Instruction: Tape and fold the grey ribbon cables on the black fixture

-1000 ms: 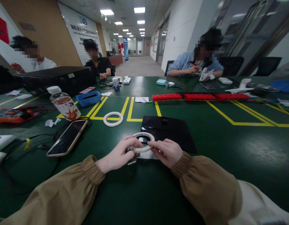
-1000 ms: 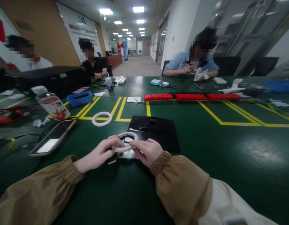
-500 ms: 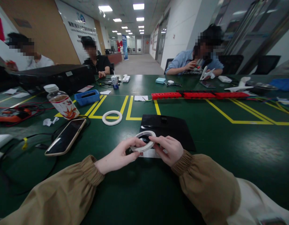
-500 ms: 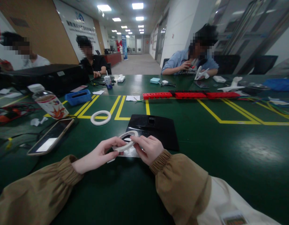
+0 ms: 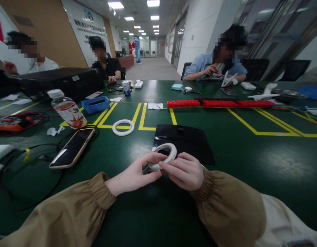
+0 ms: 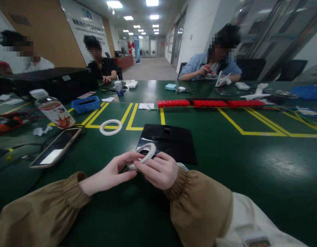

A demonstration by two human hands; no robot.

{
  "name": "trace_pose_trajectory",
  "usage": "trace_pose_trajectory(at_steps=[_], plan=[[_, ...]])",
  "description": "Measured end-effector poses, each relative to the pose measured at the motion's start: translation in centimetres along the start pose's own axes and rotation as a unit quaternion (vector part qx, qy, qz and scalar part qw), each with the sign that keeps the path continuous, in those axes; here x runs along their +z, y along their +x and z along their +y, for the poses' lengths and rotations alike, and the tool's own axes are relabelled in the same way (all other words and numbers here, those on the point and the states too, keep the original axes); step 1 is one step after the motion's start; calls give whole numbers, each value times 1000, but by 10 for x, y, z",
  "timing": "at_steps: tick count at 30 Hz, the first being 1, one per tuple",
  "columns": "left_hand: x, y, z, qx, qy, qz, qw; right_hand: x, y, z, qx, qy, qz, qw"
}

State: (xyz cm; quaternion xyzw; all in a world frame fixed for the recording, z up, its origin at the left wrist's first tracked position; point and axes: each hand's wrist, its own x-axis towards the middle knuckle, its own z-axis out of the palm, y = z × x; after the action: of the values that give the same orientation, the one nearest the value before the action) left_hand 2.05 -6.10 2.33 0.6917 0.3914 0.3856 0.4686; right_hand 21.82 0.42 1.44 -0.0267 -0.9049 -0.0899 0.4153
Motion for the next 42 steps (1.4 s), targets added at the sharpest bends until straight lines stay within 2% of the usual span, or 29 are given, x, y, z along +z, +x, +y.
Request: trace_pose_trajectory(at_steps=[13,26,30,34,37,39,42], plan=[[3,2,-4,-7,22,6,1000,-8,7,-5,-46,-1,-4,999],[3,3,-6,-3,48,8,999,-1,1,-2,-18,70,-7,997],[2,3,-4,13,77,2,997,3,0,-4,25,89,4,996],[-1,4,-3,43,181,-2,982,3,0,-5,86,123,22,988],[-6,5,-2,61,256,-4,965,-3,0,-5,160,134,21,978],[-10,5,-1,51,281,7,958,-7,0,-4,224,129,31,966],[-14,6,3,29,290,25,956,-8,-1,0,310,111,94,940]])
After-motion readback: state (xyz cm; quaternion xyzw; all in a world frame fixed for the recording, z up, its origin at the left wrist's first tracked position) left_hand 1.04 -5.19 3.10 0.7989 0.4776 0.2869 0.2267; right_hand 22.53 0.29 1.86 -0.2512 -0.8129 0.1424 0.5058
